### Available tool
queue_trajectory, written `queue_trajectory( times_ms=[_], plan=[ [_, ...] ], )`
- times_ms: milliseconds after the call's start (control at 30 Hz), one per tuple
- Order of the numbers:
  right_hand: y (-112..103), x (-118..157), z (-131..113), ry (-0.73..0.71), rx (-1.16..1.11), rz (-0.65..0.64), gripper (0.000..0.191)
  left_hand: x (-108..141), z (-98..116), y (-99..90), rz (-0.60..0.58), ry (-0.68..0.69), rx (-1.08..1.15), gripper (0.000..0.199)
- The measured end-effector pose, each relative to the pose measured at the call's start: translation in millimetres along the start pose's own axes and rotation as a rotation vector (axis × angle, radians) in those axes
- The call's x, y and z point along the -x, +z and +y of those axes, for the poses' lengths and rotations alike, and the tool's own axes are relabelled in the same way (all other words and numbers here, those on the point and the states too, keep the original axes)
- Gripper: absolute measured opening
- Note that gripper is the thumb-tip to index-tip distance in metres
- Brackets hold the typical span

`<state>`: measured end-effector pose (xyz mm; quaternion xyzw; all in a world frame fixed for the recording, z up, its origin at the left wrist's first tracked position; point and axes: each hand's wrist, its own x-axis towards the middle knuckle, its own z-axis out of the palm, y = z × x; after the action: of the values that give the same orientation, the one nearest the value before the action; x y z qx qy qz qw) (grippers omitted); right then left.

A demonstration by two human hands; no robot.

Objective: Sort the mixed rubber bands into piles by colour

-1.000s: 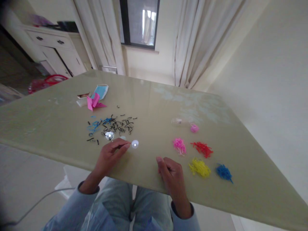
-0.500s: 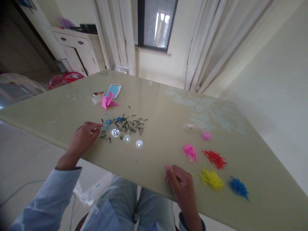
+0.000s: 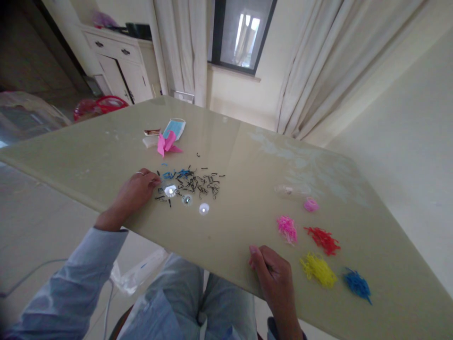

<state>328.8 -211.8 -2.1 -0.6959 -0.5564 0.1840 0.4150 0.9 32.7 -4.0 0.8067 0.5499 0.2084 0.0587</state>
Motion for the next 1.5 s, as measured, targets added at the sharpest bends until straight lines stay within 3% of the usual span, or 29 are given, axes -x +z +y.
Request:
queue_trajectory(
  times_ms=[100,200,267,533,933,1267,1500],
  plan=[
    [0,0,-1,-0.005,0.013,-0.002,0.048,3,10,-0.7,0.075,-0.017,0.144,0.022],
    [0,-1,-2,-0.011,0.022,-0.006,0.047,12,33,-1.3,0.159,-0.121,0.478,0.014],
    [0,-1,-3,-0.020,0.017,-0.003,0.046,19,56,-1.1,0.145,-0.176,0.716,0.014],
    [2,1,-1,-0.041,-0.004,0.005,0.046,33,142,9.7,0.032,-0.257,1.283,0.022],
    [3,4,2,-0.022,-0.094,0.015,0.047,38,216,23.6,-0.137,-0.347,1.605,0.026],
    [3,7,3,-0.023,-0.152,0.027,0.048,39,249,24.3,-0.208,-0.322,1.617,0.022],
    [2,7,3,-0.041,-0.313,0.030,0.052,41,262,27.8,-0.264,-0.319,1.654,0.023]
  ],
)
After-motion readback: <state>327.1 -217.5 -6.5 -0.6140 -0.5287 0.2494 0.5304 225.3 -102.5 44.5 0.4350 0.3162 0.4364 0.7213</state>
